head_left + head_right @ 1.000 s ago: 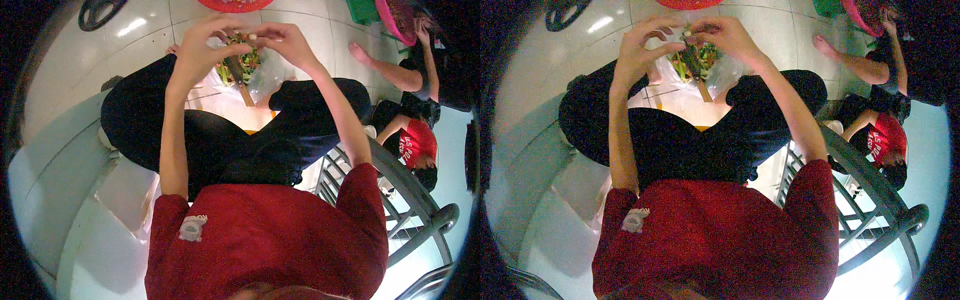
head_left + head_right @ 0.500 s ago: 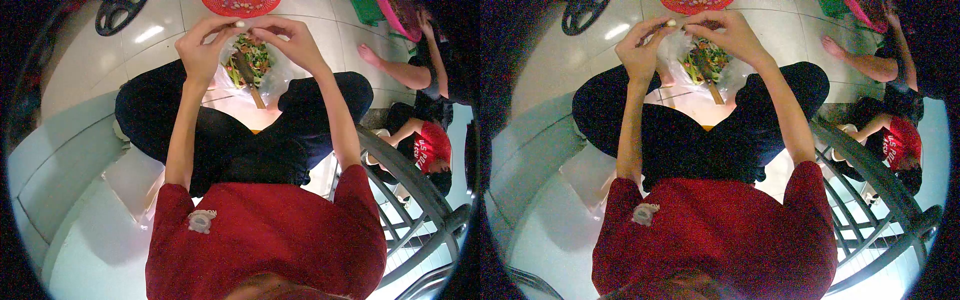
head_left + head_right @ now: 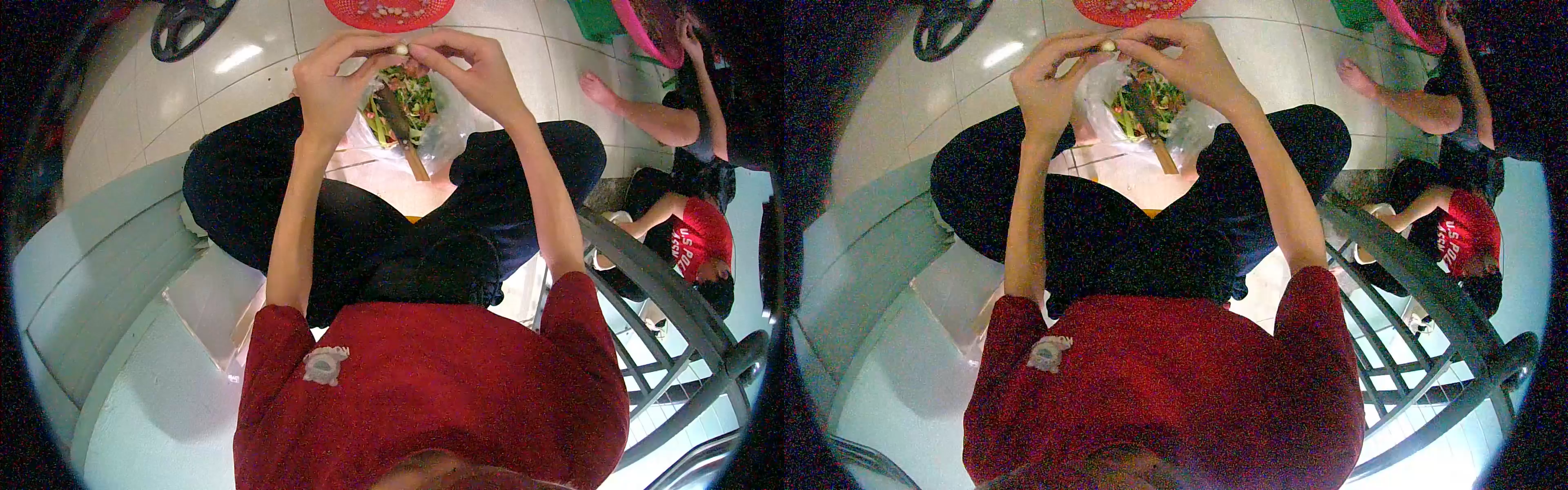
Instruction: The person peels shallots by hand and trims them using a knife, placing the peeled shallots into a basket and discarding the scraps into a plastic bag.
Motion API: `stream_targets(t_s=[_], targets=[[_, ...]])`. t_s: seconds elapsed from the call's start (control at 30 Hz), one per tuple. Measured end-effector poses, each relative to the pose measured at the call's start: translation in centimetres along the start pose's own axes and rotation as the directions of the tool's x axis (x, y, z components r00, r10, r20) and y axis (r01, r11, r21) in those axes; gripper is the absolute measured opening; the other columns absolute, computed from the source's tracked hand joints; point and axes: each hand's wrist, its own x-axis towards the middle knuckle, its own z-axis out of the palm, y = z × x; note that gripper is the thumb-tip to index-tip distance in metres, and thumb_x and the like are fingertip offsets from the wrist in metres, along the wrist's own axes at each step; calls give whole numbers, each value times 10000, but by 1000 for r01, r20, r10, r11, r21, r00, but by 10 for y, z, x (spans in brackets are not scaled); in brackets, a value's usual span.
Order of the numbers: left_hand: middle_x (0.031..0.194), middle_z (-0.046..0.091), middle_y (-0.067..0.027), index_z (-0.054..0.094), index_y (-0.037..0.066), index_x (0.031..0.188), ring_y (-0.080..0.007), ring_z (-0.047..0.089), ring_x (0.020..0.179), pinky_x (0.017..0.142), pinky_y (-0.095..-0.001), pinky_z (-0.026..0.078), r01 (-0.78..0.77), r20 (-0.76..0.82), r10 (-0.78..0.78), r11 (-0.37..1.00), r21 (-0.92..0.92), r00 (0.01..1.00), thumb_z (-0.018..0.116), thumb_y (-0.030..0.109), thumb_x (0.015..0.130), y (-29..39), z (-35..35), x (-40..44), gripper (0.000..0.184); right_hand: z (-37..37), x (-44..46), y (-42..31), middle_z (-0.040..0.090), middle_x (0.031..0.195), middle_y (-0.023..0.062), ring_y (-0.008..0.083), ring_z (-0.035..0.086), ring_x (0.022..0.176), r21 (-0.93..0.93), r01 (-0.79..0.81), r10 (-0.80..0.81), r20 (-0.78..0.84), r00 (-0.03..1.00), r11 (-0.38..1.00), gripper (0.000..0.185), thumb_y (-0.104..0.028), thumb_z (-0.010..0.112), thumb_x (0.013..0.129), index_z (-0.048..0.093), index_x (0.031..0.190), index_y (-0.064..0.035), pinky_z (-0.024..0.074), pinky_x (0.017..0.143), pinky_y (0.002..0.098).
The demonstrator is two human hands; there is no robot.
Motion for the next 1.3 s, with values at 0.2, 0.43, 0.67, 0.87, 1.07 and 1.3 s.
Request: stream_targets(t_s=[0.2,0.43,0.67,0.87,1.07,1.3], targets=[[920,716,-72,757,63,984,-166,693,831,776,-279,541,64,34,-63,998,-24,997,755,13,780,0,2,1,210,4,0,-3,732,934,46,114,682,812,-3,-26,25,-83,996,1000,180,-168,717,892,742,1027,-52,545,762,267],[1012,682,-124,366,-8,1373,-183,670,920,807,-277,539,16,35,-12,994,-108,999,713,39,868,-1,4,-6,614,4,3,1,728,950,47,111,683,813,-115,195,-201,-50,978,974,223,-165,716,894,718,1086,-52,552,766,266],[1038,690,-182,261,-9,1409,-221,688,971,861,-325,557,156,18,-155,966,-204,988,691,-48,861,15,7,0,698,7,2,-1,724,953,57,117,689,818,250,-84,95,-32,995,965,232,-177,689,926,703,1086,-9,548,763,253],[1036,688,-213,290,26,1370,-243,700,934,851,-345,578,213,-38,-235,929,-304,971,697,-78,842,10,13,-2,675,8,3,-6,723,950,56,110,686,842,280,-146,152,2,988,949,246,-176,694,923,694,1103,-7,548,771,249],[1030,685,-236,236,44,1374,-262,699,938,857,-363,579,185,-10,-194,949,-254,981,687,-83,849,9,11,-3,704,8,2,-8,721,932,55,114,689,842,295,-144,146,13,989,945,245,-166,690,926,689,1116,-12,553,772,254],[995,703,-171,273,-8,1393,-225,694,949,858,-330,558,71,-20,-79,961,-268,997,681,-50,870,1,5,-5,665,8,2,0,722,874,59,127,700,795,311,-139,144,10,990,940,212,-148,697,919,698,1080,-11,560,753,263]])
